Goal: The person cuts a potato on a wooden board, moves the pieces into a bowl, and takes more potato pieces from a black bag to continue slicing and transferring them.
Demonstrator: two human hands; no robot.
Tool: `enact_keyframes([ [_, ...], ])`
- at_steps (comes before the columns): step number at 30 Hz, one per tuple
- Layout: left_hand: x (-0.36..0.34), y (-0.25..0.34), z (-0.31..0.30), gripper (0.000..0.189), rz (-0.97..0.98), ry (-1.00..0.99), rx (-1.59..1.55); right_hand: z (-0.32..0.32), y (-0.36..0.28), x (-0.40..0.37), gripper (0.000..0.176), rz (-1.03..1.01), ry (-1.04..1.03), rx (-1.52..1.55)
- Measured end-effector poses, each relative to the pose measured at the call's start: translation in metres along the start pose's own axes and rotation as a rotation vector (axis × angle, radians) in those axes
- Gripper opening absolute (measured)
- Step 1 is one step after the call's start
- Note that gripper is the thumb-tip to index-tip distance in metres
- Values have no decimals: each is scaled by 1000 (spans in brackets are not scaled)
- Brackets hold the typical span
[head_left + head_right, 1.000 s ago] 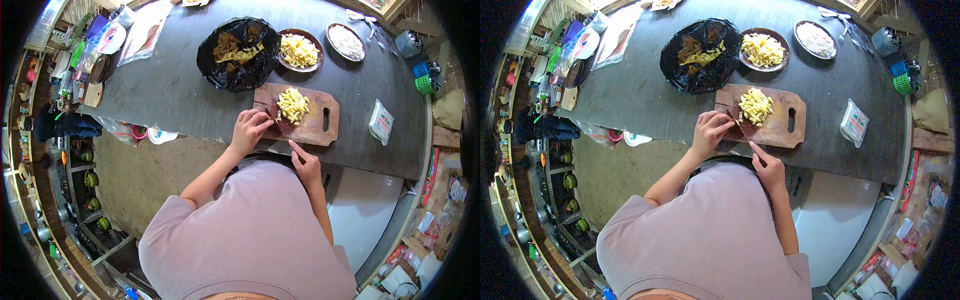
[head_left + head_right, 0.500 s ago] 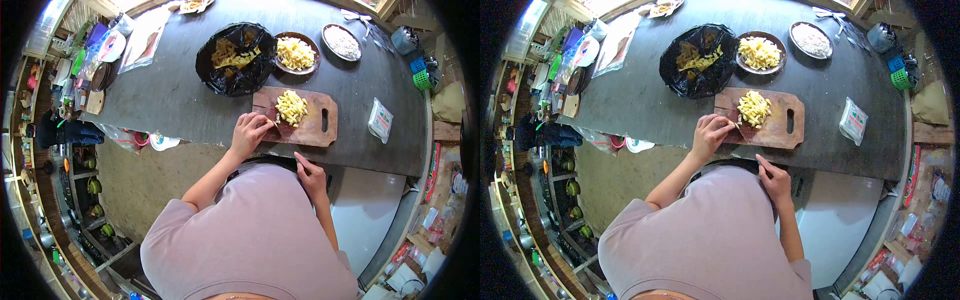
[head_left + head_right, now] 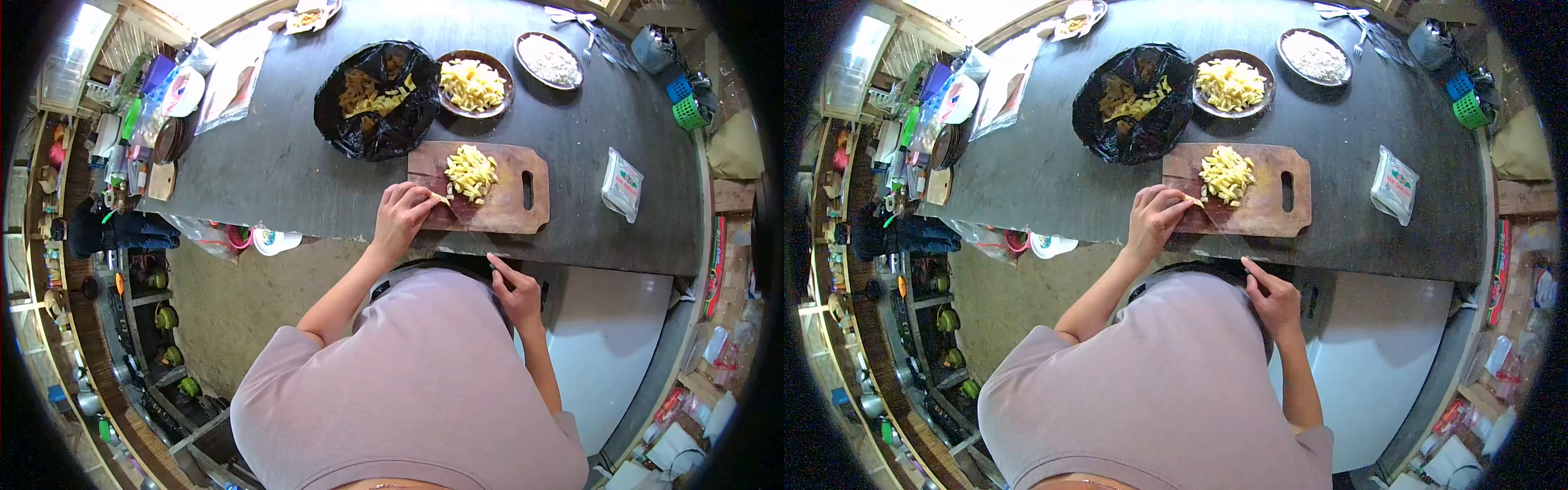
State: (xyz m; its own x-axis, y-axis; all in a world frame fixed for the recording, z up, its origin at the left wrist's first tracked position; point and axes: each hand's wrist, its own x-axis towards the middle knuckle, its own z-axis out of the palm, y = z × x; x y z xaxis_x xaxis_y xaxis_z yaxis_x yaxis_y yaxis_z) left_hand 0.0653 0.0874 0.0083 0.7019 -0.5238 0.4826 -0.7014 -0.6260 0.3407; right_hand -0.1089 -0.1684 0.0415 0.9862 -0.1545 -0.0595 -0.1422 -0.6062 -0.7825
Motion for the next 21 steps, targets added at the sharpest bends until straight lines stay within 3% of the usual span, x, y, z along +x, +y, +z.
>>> enact_keyframes([
  [9, 5, -4, 0, 30, 55, 33, -10, 16, -8, 14, 41, -95, 76, 93],
  [21, 4, -5, -2, 28, 48, 26, 25, 19, -18, 25, 40, -81, 7, 7],
])
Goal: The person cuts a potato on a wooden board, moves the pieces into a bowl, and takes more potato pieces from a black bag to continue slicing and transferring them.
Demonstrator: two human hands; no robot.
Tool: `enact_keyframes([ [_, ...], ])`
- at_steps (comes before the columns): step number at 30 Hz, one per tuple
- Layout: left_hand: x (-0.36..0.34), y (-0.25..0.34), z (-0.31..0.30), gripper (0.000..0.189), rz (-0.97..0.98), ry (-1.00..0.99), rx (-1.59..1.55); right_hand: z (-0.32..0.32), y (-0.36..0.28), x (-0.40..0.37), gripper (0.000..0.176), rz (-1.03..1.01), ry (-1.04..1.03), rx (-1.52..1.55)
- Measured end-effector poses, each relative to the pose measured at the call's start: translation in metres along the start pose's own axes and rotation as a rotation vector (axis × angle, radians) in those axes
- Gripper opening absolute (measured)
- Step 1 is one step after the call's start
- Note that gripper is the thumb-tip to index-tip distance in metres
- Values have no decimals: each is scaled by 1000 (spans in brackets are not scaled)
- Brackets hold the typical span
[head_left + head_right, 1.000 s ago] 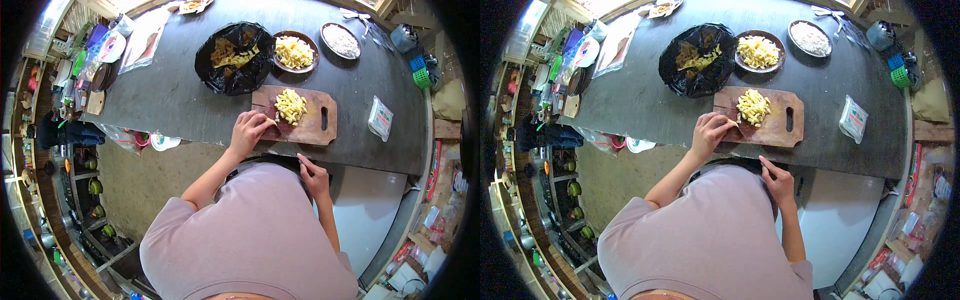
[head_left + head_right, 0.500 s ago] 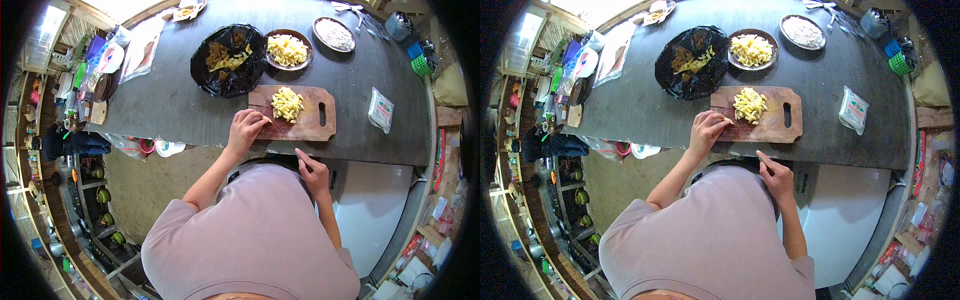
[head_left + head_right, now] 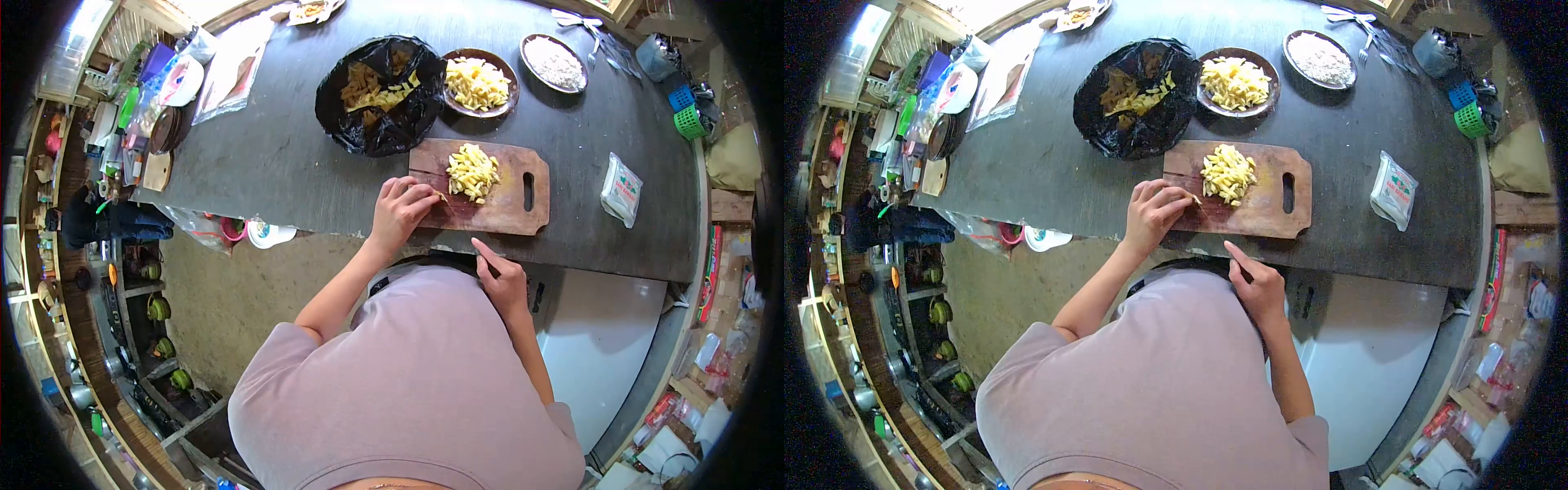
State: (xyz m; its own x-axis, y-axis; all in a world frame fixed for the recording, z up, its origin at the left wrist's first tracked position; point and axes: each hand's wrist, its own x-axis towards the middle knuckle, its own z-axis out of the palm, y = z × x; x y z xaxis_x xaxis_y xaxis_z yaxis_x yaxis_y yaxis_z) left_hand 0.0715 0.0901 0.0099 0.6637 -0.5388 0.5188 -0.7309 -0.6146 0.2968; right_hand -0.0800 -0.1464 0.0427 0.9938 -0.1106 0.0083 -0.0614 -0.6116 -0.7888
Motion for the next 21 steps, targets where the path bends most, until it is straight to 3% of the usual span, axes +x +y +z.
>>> enact_keyframes([
  [21, 0, -3, 1, 24, -12, 28, -22, -3, 4, -8, 40, 88, -41, 23],
])
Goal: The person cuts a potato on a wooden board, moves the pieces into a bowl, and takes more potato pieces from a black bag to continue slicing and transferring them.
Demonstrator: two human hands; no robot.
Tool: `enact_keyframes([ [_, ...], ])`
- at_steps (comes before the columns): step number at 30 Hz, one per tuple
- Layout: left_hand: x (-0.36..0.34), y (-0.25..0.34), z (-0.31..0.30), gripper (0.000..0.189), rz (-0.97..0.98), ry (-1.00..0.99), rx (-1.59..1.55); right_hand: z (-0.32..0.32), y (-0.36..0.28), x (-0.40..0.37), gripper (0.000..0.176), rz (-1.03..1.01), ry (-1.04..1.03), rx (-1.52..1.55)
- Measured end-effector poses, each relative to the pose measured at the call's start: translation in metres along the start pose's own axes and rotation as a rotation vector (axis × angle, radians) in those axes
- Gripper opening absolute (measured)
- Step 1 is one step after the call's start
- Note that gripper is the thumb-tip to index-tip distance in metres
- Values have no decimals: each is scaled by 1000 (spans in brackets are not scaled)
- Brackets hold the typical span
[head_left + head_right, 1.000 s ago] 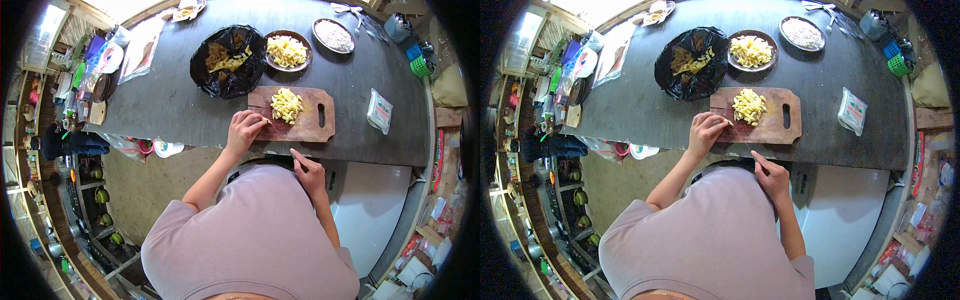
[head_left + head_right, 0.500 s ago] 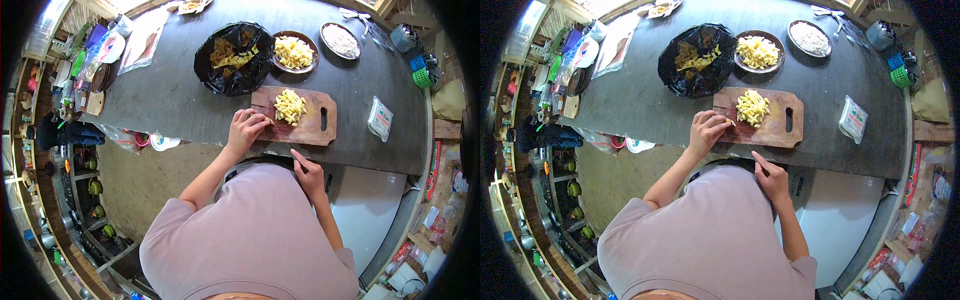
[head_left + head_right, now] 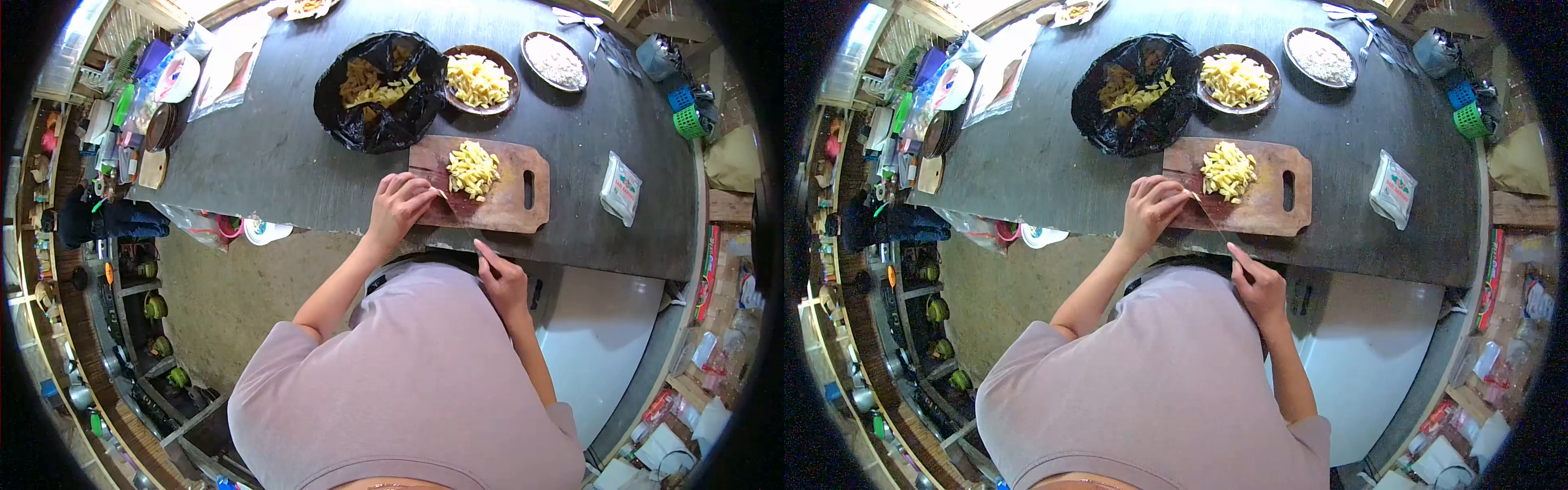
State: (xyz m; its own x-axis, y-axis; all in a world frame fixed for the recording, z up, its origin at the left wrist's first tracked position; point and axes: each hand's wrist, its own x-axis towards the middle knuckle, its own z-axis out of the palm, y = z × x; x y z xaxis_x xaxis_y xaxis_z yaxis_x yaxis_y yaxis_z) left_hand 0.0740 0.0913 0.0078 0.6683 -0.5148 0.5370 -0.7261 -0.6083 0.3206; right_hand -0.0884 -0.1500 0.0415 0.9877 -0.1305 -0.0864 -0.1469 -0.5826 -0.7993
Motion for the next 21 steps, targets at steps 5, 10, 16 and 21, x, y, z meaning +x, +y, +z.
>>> enact_keyframes([
  [5, -1, -9, 0, 27, 43, -26, -15, 1, -4, 7, 38, -82, 38, -61],
  [10, -3, -10, 2, 29, 40, -13, -37, -4, 1, -7, 36, -62, 88, 0],
  [16, -1, -9, 0, 23, 37, -4, -28, 1, -8, 4, 39, -117, 62, -55],
  [21, -2, -10, 2, 19, 27, -5, -25, 3, -4, 2, 39, -108, 53, -63],
])
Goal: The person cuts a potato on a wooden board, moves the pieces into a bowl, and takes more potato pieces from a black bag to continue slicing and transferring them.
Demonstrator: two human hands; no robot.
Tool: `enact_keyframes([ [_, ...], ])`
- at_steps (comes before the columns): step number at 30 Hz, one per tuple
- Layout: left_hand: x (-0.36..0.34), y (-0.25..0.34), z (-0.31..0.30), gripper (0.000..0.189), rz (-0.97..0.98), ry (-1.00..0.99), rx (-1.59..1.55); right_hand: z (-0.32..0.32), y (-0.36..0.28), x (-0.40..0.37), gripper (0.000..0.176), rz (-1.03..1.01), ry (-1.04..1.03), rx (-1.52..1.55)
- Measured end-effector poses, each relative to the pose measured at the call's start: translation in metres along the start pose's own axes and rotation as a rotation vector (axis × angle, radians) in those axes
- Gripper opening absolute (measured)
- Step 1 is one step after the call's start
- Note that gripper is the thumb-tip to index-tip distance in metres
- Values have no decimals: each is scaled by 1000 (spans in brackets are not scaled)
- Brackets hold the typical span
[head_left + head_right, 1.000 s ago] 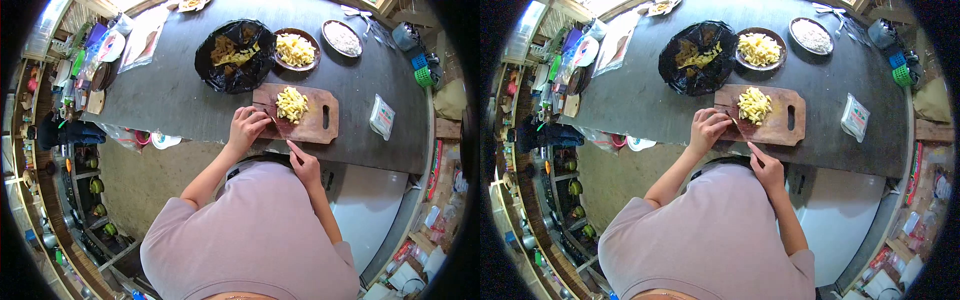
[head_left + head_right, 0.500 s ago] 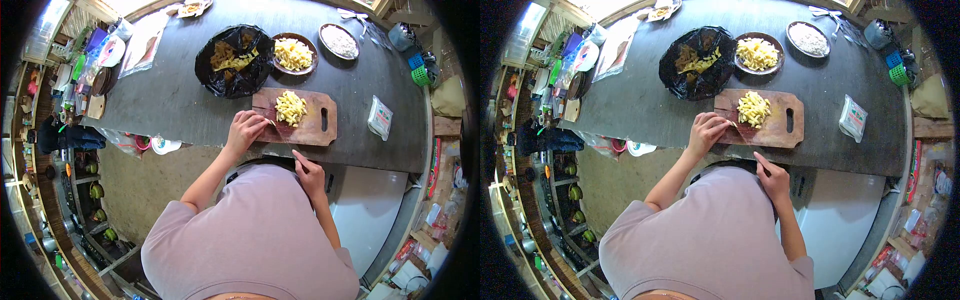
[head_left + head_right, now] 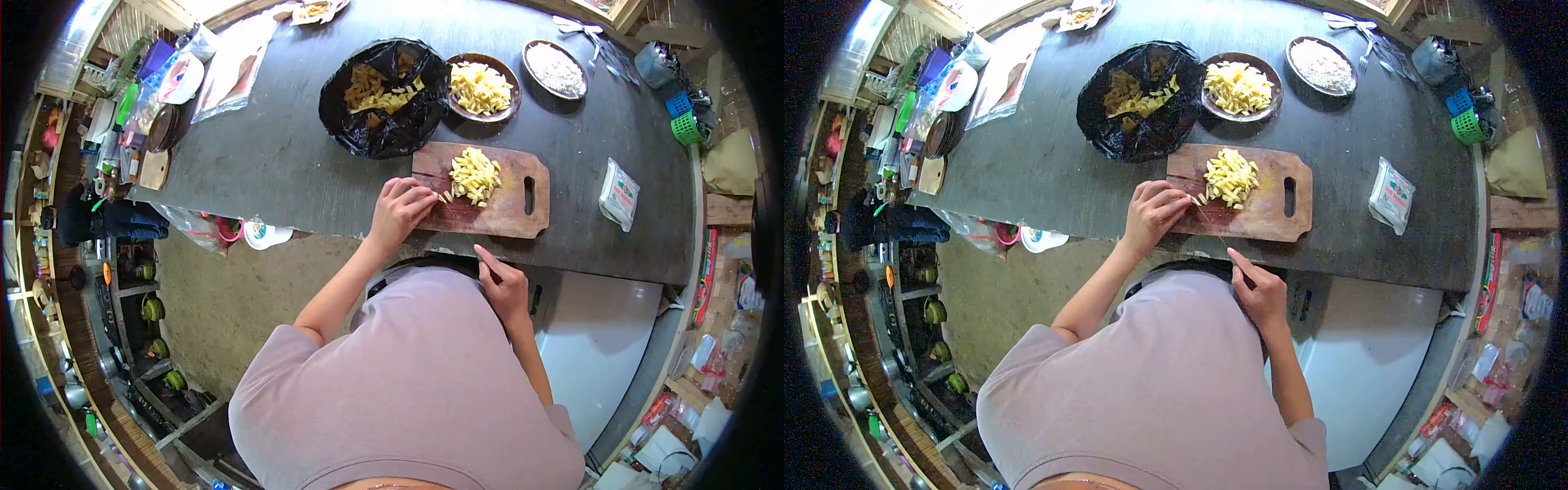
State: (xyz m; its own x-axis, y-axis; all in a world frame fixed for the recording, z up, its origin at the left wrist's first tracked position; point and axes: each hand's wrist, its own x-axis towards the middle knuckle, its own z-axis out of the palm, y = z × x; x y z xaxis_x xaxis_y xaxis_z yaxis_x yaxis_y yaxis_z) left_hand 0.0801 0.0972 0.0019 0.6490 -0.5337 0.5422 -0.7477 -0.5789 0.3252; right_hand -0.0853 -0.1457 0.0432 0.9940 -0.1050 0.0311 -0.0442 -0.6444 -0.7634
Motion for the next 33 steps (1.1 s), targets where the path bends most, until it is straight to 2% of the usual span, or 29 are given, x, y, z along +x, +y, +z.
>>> enact_keyframes([
  [10, -2, 3, 0, 17, -20, 15, 22, 13, -6, 28, 39, -48, -4, 63],
  [12, -2, 3, 1, 18, -28, 33, 15, 5, -4, 25, 38, 29, -77, 46],
  [16, -3, 5, 2, 18, -42, 52, 16, 4, 8, 16, 38, -60, -18, 97],
  [21, -6, 4, 7, 18, -39, 54, 17, 16, -4, 35, 38, 43, -83, 126],
  [29, -2, 5, 1, 18, -42, 59, -20, 5, 8, 12, 37, 13, -58, 91],
  [33, -3, 4, 4, 18, -44, 51, 1, 10, 0, 24, 37, 50, -67, 57],
])
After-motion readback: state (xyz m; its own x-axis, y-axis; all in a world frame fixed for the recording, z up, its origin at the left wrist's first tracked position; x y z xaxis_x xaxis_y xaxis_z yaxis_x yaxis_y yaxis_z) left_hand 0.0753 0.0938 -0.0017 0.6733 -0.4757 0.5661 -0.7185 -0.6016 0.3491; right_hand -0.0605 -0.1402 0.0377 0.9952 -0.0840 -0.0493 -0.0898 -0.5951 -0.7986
